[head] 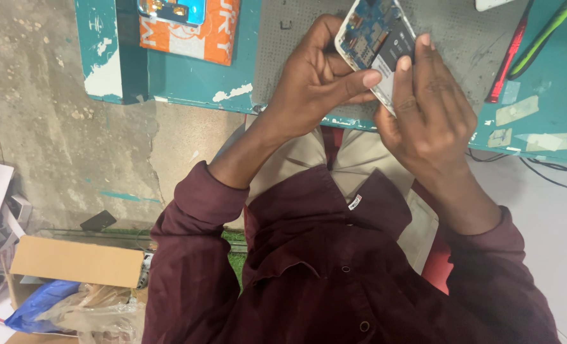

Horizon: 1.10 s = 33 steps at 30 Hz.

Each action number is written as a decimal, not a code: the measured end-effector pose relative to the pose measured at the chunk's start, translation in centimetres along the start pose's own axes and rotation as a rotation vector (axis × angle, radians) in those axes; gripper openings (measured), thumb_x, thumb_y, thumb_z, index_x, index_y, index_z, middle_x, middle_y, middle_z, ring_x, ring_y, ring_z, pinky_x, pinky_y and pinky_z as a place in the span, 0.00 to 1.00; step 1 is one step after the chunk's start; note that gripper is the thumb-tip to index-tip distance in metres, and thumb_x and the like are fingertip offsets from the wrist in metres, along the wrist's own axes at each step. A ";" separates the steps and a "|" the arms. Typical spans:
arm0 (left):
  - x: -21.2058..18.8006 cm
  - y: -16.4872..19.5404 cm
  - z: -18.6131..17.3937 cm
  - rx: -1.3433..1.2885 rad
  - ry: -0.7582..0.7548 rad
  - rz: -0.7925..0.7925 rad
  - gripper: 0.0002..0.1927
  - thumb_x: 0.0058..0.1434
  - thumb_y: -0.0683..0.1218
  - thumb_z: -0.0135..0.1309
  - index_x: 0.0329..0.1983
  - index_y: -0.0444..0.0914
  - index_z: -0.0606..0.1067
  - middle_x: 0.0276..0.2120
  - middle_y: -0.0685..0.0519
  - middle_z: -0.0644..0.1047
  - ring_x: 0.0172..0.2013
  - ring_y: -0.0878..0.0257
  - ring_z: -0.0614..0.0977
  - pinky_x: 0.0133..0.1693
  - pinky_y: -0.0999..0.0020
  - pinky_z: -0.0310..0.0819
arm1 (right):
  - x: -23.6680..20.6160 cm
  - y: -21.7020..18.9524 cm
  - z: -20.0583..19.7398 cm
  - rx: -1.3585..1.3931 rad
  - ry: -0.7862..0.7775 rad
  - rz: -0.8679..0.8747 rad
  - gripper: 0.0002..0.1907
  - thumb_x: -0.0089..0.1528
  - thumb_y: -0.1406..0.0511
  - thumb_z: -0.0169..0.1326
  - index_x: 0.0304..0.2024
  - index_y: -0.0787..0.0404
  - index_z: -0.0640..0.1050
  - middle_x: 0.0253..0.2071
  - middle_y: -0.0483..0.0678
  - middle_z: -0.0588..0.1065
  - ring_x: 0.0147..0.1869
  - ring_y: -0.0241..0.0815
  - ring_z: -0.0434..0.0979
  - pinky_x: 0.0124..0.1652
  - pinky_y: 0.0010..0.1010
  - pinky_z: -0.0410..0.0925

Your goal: The person uses a soldering iron to work on a small circuit board, then places it into a smartphone chassis. They connect internal ribbon cables, close the device, and test the power button.

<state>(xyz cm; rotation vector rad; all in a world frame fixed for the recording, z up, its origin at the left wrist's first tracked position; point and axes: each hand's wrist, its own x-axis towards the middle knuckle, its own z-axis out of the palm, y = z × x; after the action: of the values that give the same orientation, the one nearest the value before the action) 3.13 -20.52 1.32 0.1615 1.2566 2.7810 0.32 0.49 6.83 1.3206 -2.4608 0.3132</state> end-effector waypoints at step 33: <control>-0.4 0.7 -0.4 -0.166 0.154 0.007 0.28 0.75 0.40 0.54 0.73 0.32 0.57 0.48 0.37 0.82 0.48 0.52 0.87 0.50 0.57 0.88 | -0.1 1.7 -2.3 1.303 0.006 0.584 0.35 0.64 0.84 0.61 0.72 0.74 0.64 0.62 0.63 0.74 0.63 0.46 0.79 0.59 0.33 0.77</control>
<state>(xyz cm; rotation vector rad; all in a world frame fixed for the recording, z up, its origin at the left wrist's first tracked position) 3.43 -21.35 1.57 -0.0599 1.0481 2.9353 -0.64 2.28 8.82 0.7731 -2.5302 2.2945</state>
